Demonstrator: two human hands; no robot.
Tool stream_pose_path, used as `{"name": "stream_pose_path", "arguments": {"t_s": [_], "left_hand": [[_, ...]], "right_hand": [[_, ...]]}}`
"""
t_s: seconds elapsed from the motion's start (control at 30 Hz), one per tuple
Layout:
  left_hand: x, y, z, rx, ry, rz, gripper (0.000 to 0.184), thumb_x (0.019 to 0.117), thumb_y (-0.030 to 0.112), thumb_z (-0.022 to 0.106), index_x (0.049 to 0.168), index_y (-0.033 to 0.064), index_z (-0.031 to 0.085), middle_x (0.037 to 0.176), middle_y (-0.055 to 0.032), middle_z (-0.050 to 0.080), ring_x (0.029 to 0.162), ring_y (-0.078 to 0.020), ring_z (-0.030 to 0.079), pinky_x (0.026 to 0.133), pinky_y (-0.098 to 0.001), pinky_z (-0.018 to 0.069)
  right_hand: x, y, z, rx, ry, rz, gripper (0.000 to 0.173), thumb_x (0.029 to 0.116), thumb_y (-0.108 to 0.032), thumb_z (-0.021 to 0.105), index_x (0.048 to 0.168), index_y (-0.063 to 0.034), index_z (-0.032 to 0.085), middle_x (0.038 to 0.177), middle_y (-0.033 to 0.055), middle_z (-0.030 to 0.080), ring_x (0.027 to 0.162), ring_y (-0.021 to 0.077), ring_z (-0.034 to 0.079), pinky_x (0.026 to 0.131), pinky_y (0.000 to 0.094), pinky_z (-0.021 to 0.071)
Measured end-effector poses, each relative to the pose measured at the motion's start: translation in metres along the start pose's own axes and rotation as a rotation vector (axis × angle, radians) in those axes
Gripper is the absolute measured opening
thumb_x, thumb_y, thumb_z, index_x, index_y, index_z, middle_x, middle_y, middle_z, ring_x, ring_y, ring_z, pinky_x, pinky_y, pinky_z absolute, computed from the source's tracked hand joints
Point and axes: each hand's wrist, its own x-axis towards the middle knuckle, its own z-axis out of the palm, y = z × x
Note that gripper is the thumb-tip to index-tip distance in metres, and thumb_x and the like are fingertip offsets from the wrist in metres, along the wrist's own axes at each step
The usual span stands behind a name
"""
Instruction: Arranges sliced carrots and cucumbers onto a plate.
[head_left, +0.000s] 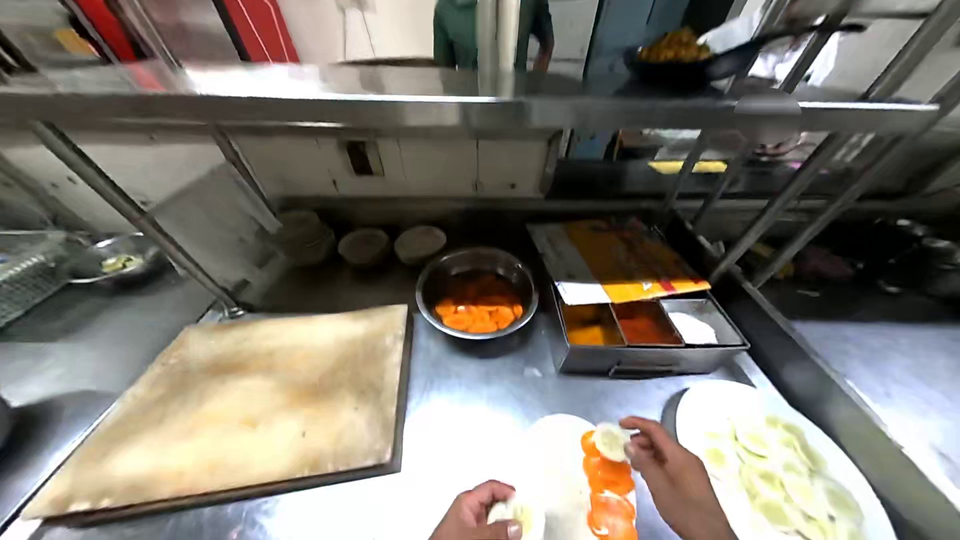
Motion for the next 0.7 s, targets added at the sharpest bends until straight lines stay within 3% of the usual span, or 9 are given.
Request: {"name": "stream_pose_path", "arguments": {"t_s": [0.1, 0.2, 0.4, 0.53, 0.7], "left_hand": [[0.0, 0.003, -0.007, -0.039, -0.002, -0.011, 0.027, 0.0956, -0.002, 0.06, 0.122, 0.0019, 0.061, 0.103, -0.0106, 0.074, 0.08, -0.0189, 0.073, 0.066, -0.0354, 0.0621], [0.004, 0.006, -0.011, -0.082, 0.002, -0.032, 0.027, 0.0946, -0.002, 0.062, 0.121, 0.0032, 0.062, 0.103, -0.0123, 0.074, 0.077, -0.0202, 0.073, 0.064, -0.0353, 0.0624], [0.02, 0.009, -0.013, -0.094, -0.027, -0.052, 0.027, 0.0941, -0.002, 0.062, 0.12, 0.0028, 0.062, 0.104, -0.0128, 0.073, 0.076, -0.0198, 0.073, 0.061, -0.0343, 0.0623], [0.035, 0.013, -0.009, -0.048, -0.032, -0.083, 0.027, 0.0932, 0.0, 0.065, 0.12, 0.0027, 0.062, 0.103, -0.0112, 0.074, 0.075, -0.0193, 0.073, 0.061, -0.0341, 0.0624], [0.054, 0.018, -0.002, -0.005, -0.036, -0.157, 0.026, 0.0932, 0.001, 0.066, 0.119, 0.0018, 0.063, 0.103, -0.0117, 0.073, 0.075, -0.0195, 0.073, 0.06, -0.034, 0.0622]], "right_hand": [[0.023, 0.004, 0.01, -0.072, -0.038, 0.01, 0.028, 0.0972, -0.011, 0.058, 0.123, -0.0054, 0.067, 0.095, 0.0083, 0.073, 0.078, 0.0196, 0.07, 0.072, 0.0416, 0.0598], [0.038, 0.002, 0.015, -0.179, -0.134, 0.044, 0.026, 0.1001, -0.012, 0.057, 0.123, -0.0072, 0.069, 0.098, 0.0095, 0.073, 0.083, 0.0209, 0.07, 0.079, 0.0425, 0.0584], [0.058, -0.001, 0.026, -0.393, -0.297, 0.078, 0.03, 0.103, -0.011, 0.051, 0.125, -0.0084, 0.071, 0.107, 0.015, 0.072, 0.099, 0.0302, 0.069, 0.094, 0.0489, 0.0536], [0.065, 0.005, 0.033, -0.492, -0.282, 0.042, 0.029, 0.1017, -0.009, 0.052, 0.123, -0.0073, 0.072, 0.108, 0.0176, 0.072, 0.108, 0.0352, 0.067, 0.099, 0.0507, 0.0513], [0.065, 0.016, 0.034, -0.499, -0.215, 0.026, 0.026, 0.1, -0.01, 0.057, 0.12, -0.0068, 0.073, 0.103, 0.0159, 0.072, 0.102, 0.0337, 0.068, 0.095, 0.0505, 0.053]]}}
